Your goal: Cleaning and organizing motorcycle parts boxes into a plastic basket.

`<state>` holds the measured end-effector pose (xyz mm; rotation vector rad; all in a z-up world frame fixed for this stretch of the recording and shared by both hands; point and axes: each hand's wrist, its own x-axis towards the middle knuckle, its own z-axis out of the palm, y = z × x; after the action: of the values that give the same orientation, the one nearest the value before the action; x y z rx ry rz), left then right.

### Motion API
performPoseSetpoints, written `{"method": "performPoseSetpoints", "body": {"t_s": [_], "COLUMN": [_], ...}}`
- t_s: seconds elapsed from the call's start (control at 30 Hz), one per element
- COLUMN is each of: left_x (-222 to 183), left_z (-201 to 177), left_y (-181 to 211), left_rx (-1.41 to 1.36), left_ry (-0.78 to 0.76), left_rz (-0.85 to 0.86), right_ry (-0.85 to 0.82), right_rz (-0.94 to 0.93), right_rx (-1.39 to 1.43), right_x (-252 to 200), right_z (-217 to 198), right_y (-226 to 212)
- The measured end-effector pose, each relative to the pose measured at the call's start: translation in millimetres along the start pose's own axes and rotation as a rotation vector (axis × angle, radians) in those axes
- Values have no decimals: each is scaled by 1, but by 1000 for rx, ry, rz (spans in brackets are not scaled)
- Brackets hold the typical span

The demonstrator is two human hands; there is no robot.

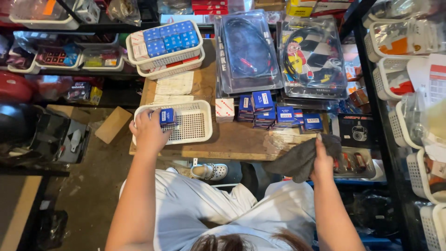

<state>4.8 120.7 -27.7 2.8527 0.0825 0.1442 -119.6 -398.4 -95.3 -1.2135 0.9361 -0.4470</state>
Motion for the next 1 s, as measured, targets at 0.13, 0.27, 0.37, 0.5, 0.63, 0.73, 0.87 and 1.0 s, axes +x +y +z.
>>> {"method": "performPoseSetpoints", "body": {"t_s": [0.13, 0.27, 0.37, 0.5, 0.63, 0.73, 0.87, 1.0], "left_x": [13, -1, -21, -57, -78, -81, -83, -80], "left_z": [26, -9, -22, -33, -14, 22, 67, 115], "left_y": [-13, 8, 31, 87, 136, 154, 175, 168], "left_rx": [75, 61, -68, -422, -730, -628, -527, -485], "left_ry": [173, 138, 262, 506, 201, -24, -214, -240], "left_rz": [72, 120, 177, 380, 570, 694, 579, 516], "right_ry": [-2, -46, -12, 72, 0, -171, -444, -694], "right_rz": [-124, -225, -551, -1057, -594, -777, -1037, -1280], "right_rx": [53, -158, -369, -613, -495, -330, -481, -703], "right_x": [-22, -63, -48, -48, -88, -129, -140, -145], "right_z": [9, 10, -11, -28, -7, 26, 54, 87], "right_y": [-13, -32, -16, -15, -25, -44, -35, -11]}}
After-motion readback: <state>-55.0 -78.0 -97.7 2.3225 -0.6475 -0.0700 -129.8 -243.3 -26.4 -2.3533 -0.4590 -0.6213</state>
